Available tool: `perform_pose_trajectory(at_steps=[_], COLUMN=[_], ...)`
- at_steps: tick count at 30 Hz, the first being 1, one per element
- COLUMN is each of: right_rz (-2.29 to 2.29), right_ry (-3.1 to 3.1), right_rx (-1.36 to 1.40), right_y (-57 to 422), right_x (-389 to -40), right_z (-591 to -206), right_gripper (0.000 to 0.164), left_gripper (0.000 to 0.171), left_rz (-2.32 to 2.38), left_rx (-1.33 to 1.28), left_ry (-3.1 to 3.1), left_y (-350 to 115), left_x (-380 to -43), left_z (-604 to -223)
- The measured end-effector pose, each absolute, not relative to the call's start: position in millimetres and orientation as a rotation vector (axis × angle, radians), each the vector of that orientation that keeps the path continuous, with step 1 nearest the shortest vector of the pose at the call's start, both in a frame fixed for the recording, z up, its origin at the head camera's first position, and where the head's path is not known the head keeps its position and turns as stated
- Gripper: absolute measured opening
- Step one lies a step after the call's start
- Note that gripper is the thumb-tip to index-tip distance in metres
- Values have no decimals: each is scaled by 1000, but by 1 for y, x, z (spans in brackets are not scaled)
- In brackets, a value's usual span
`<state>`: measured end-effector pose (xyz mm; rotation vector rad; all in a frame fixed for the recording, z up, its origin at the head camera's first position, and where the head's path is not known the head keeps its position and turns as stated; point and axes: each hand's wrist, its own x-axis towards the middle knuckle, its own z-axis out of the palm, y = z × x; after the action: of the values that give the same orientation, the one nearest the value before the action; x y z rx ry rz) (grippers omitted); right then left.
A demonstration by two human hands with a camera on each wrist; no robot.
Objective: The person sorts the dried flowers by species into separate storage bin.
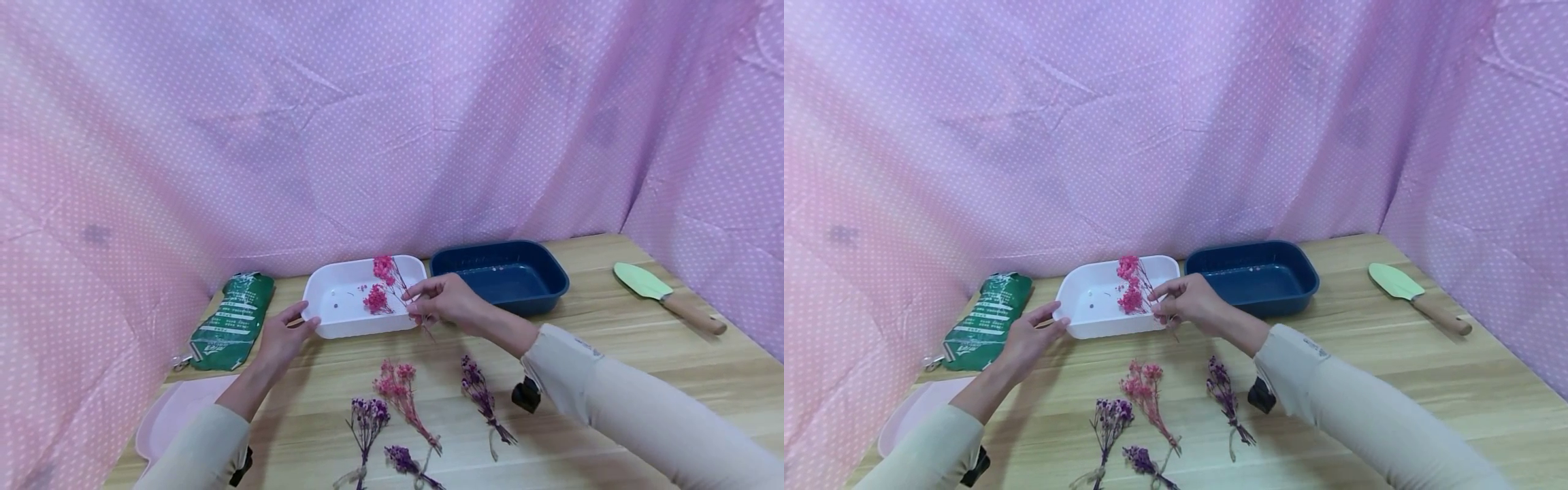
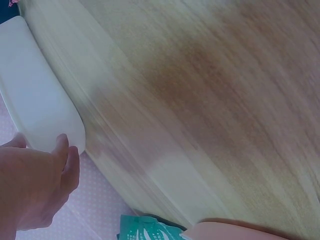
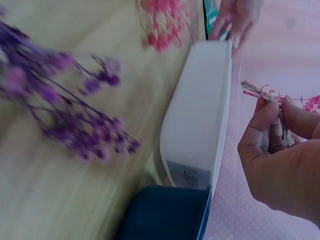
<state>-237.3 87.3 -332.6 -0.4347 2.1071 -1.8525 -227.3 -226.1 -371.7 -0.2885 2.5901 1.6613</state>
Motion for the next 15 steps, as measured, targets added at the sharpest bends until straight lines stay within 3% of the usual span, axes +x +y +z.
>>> perform_pose_trajectory(at_steps=[15], right_rz=[-1949], right_ry=[2226], right_rx=[-211], right_y=[69], right_x=[-283], right_z=[-327], right_gripper=[29], left_gripper=[63], left_rz=[1649], left_rx=[-296], left_ry=[2595], left_y=[-225], left_x=[-227], left_z=[-371])
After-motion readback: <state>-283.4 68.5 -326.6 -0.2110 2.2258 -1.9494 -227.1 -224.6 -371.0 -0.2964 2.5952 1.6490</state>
